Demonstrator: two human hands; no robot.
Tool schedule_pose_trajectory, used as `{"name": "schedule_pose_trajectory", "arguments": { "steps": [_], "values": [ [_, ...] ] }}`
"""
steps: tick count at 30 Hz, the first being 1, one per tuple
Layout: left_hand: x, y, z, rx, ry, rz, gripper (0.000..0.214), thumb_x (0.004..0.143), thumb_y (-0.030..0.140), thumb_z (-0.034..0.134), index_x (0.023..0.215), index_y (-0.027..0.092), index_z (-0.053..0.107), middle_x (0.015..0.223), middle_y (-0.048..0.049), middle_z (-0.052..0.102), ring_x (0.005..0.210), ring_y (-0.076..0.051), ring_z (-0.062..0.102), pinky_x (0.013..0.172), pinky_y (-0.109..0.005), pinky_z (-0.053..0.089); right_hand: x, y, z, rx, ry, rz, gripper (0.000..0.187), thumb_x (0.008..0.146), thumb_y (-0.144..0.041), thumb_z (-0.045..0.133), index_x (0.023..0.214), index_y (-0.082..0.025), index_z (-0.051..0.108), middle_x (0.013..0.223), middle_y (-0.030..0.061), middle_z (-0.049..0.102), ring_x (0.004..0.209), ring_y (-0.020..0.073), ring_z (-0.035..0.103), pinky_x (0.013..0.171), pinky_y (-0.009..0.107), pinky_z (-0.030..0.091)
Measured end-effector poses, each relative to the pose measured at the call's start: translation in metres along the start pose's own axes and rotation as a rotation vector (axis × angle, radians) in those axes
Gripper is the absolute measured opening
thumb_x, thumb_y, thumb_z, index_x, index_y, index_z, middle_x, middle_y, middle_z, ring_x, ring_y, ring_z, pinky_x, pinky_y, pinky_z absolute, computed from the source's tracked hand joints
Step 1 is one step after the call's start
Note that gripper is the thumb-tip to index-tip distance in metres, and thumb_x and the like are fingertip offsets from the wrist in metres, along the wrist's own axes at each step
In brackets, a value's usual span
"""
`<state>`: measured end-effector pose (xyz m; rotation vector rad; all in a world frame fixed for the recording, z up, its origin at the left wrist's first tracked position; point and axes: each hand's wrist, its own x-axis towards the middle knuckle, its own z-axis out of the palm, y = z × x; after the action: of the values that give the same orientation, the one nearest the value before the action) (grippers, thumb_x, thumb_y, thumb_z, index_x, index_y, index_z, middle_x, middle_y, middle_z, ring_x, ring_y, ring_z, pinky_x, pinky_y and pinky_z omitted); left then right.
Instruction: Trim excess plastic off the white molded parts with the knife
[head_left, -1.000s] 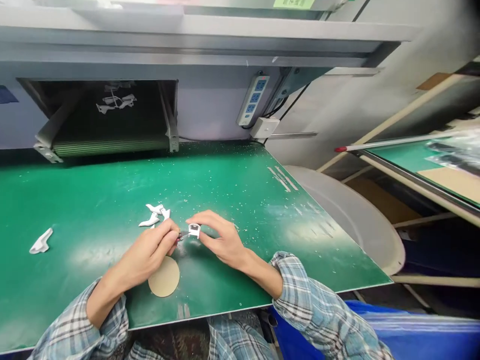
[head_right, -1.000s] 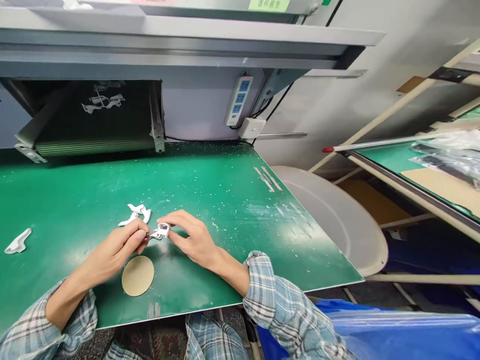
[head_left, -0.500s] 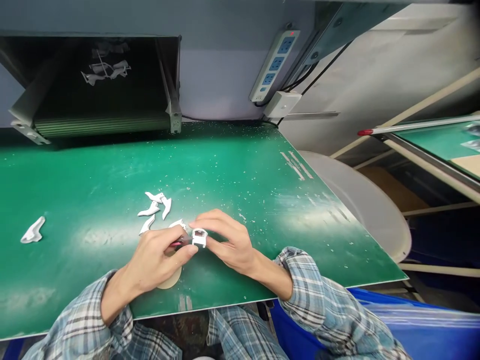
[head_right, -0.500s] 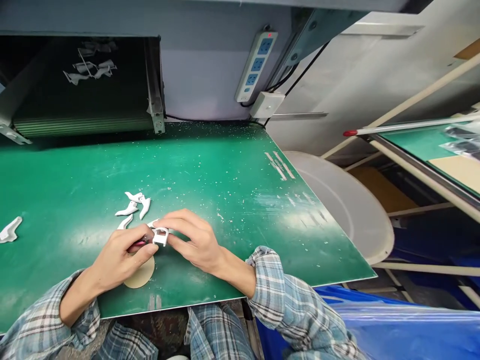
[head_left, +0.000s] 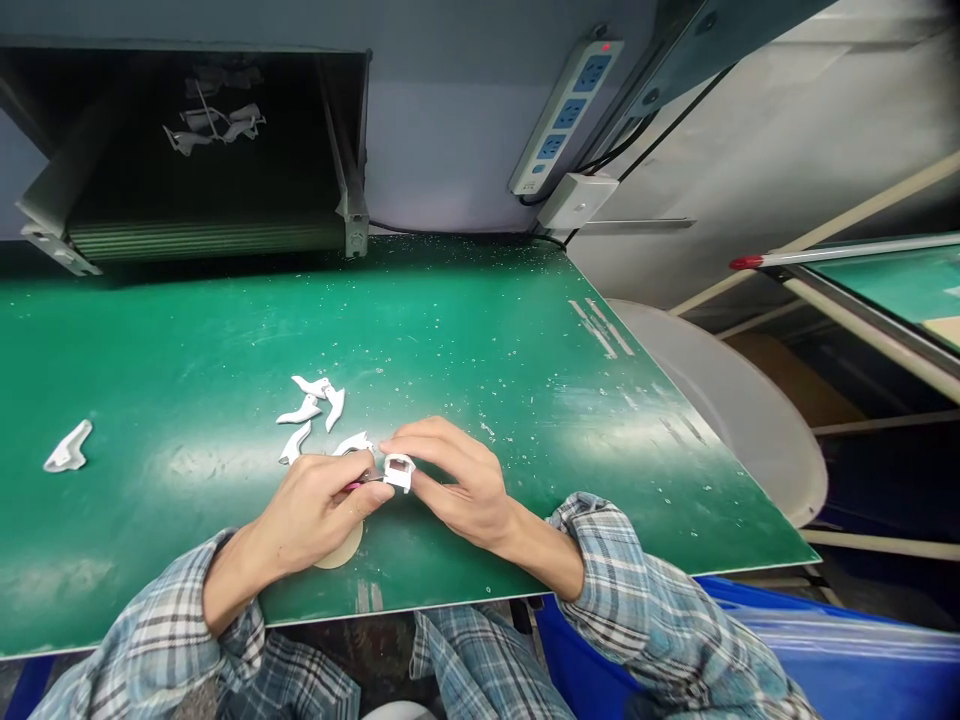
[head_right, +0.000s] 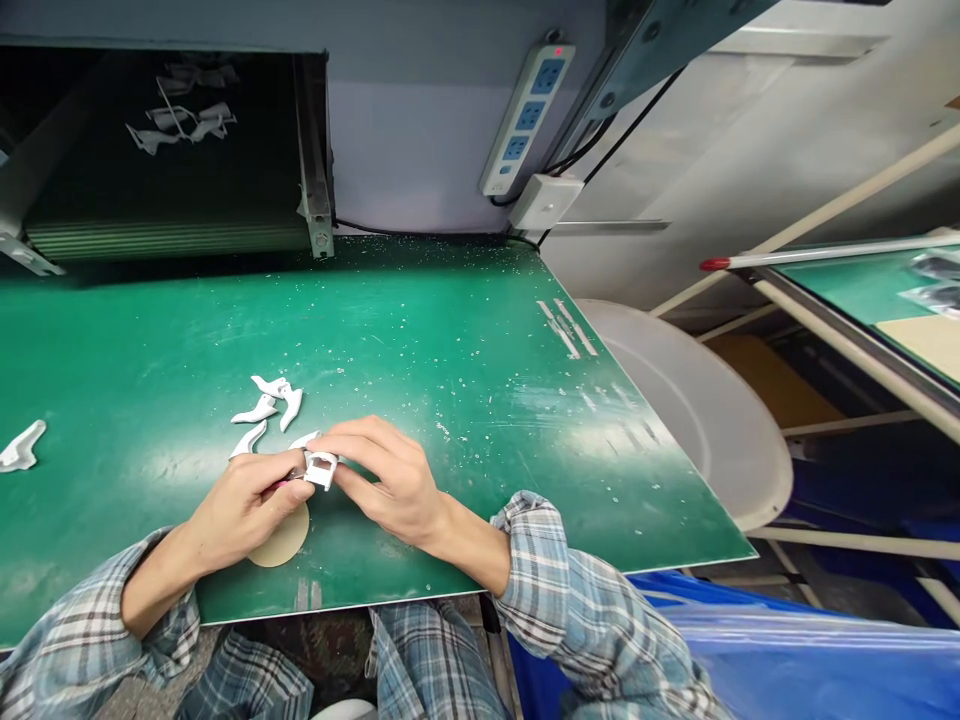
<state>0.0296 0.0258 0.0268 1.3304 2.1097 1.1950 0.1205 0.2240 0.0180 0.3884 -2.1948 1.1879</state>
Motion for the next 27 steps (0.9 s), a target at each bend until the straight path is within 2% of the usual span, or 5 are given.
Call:
{"name": "schedule_pose_trajectory", "arguments": {
  "steps": [9,13,18,23,27],
  "values": [
    [0.001,0.001,-0.003,-0.102,0.045,-0.032,0.044,0.107,0.047,0.051,0.073,0.019,0.049,0.061,0.0066,0.040,0.054,-0.010,0.033,0.053,-0.025,0.027,-0.001,0.001,0.004,0.111,-0.021,0.060,0.027,0.101,-0.019,0.067,0.127,-0.026,0.072,0.112,0.0076,0.078,0.102,0.0209,0.074,0.090,0.035,0.061],
    [0.003,0.003,-0.002,-0.113,0.178,-0.080,0.026,0.103,0.039,0.057,0.086,0.020,0.059,0.065,0.0060,0.049,0.056,-0.010,0.039,0.055,-0.023,0.032,-0.007,0.004,0.005,0.313,-0.099,0.327,0.036,0.096,-0.035,0.076,0.131,-0.029,0.072,0.109,0.0060,0.076,0.095,0.0203,0.072,0.083,0.032,0.061],
    [0.006,0.004,-0.004,-0.078,0.180,-0.107,0.025,0.103,0.035,0.055,0.084,0.020,0.059,0.062,0.0059,0.050,0.053,-0.010,0.040,0.052,-0.022,0.033,-0.006,0.006,0.003,0.718,-0.160,0.677,0.040,0.093,-0.046,0.078,0.129,-0.029,0.072,0.119,0.0070,0.074,0.092,0.0181,0.072,0.086,0.032,0.062],
    [0.000,-0.001,-0.008,0.321,0.303,0.012,0.029,0.104,0.048,0.058,0.110,0.021,0.066,0.082,-0.0013,0.072,0.064,-0.014,0.061,0.061,-0.025,0.043,0.002,0.003,0.001,0.780,-0.128,0.820,0.039,0.088,-0.046,0.082,0.116,-0.023,0.069,0.108,0.0077,0.072,0.090,0.0176,0.069,0.079,0.028,0.059],
    [-0.004,-0.008,-0.006,0.667,0.333,0.063,0.036,0.108,0.052,0.051,0.096,0.021,0.067,0.082,-0.0028,0.075,0.067,-0.016,0.066,0.057,-0.028,0.036,0.005,0.003,0.001,0.836,-0.151,0.869,0.042,0.084,-0.049,0.085,0.110,-0.021,0.067,0.101,0.0055,0.069,0.082,0.0150,0.064,0.071,0.026,0.055]
  ]
}}
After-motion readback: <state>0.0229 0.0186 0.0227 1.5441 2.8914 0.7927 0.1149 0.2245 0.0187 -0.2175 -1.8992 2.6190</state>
